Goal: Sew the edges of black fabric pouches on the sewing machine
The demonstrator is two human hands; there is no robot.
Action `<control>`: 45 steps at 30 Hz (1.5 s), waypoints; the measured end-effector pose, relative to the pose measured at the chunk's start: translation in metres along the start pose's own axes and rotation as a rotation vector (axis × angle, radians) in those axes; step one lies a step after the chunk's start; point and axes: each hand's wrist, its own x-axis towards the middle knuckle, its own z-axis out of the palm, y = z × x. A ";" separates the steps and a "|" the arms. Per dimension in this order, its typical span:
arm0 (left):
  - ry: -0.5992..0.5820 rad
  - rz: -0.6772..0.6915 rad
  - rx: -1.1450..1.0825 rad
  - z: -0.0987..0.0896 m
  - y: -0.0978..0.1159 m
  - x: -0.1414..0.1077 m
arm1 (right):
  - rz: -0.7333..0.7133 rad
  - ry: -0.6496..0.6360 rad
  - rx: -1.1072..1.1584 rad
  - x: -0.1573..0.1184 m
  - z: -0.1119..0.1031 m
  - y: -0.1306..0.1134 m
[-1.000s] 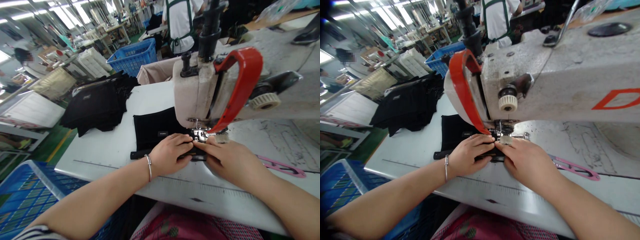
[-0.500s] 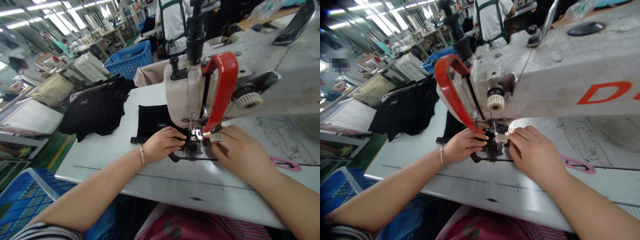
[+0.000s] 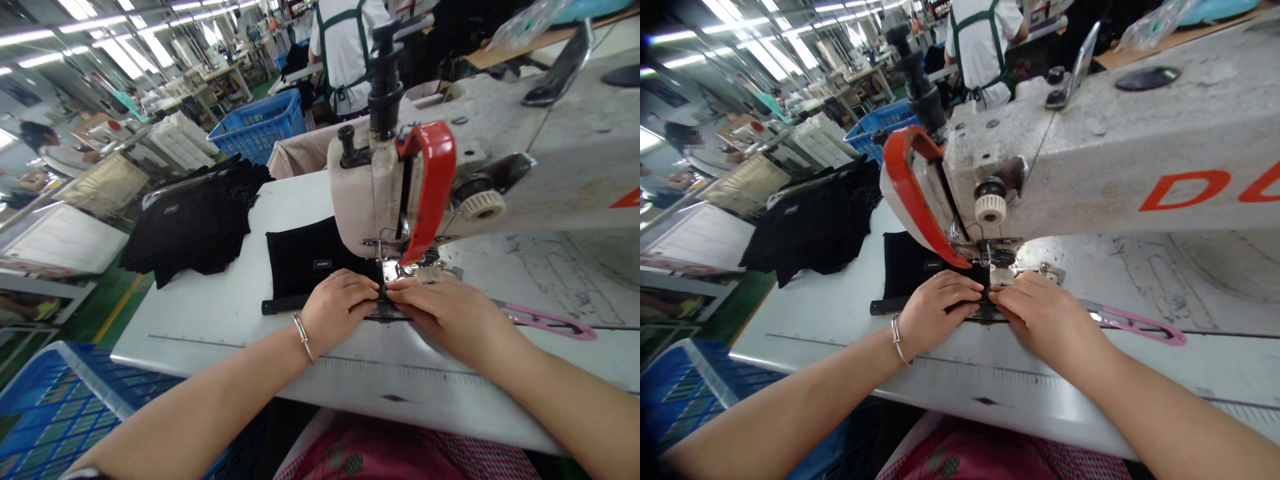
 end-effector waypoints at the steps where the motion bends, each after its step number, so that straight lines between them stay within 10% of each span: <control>1: 0.020 -0.017 -0.002 0.002 0.001 0.000 | 0.005 0.002 0.009 -0.001 0.001 0.000; 45: 0.084 -0.074 0.050 0.006 -0.027 0.026 | 0.086 0.069 -0.178 0.008 0.011 0.006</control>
